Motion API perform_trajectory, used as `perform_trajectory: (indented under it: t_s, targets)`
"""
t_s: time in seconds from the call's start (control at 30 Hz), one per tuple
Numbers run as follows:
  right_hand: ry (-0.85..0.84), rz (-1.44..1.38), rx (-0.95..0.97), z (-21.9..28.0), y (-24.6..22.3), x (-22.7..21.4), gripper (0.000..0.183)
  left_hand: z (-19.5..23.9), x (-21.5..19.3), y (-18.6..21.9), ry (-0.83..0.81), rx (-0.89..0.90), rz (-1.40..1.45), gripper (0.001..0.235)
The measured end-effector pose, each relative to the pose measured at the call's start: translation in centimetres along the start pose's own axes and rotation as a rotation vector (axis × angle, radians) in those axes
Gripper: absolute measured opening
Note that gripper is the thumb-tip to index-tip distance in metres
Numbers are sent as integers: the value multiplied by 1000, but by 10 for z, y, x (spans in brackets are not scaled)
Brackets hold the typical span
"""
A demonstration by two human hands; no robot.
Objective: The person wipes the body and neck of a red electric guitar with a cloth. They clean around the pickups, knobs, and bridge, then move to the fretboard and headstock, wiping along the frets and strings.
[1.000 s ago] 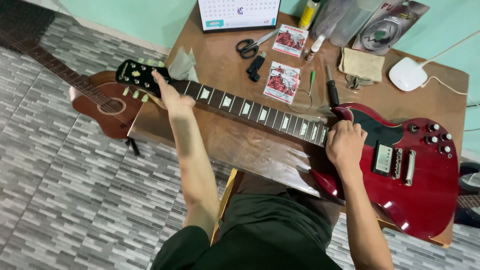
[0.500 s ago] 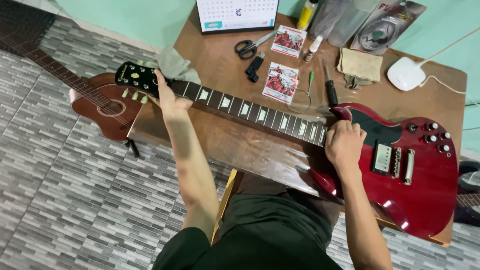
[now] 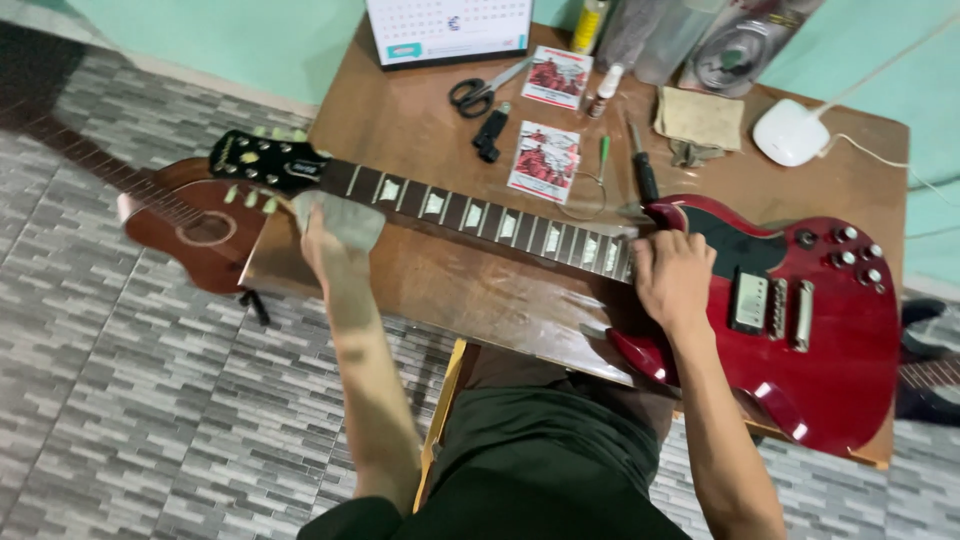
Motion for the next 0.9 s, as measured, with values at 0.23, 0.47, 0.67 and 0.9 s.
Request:
perform_trajectory:
  t_s: [0.23,0.47,0.67,0.9]
  targets:
    - [-54,-168,-205,-18,-33,-35,87,-70,-23,-82,67,682,-421,48]
    - [22,-183,-219,-16,-31,-31,82,-44,-21,-80,186,986,-955,51]
    - [35,-172,-223,-17,-31,-31,82,-47,-18,-82,206,1008,-868,49]
    - [-17,-169,-207,-14,-26,-20,82,-30,29,-82,-141,73,719,47]
Point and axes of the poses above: each hand's wrist, its own z-axis away from the middle knuckle, its own x-axis out of the palm, y = z × x, the point moved 5 cm from there along -z, towards the middle knuckle, and after that the axes turned 9 degrees about -x, right-handed, at the moved point
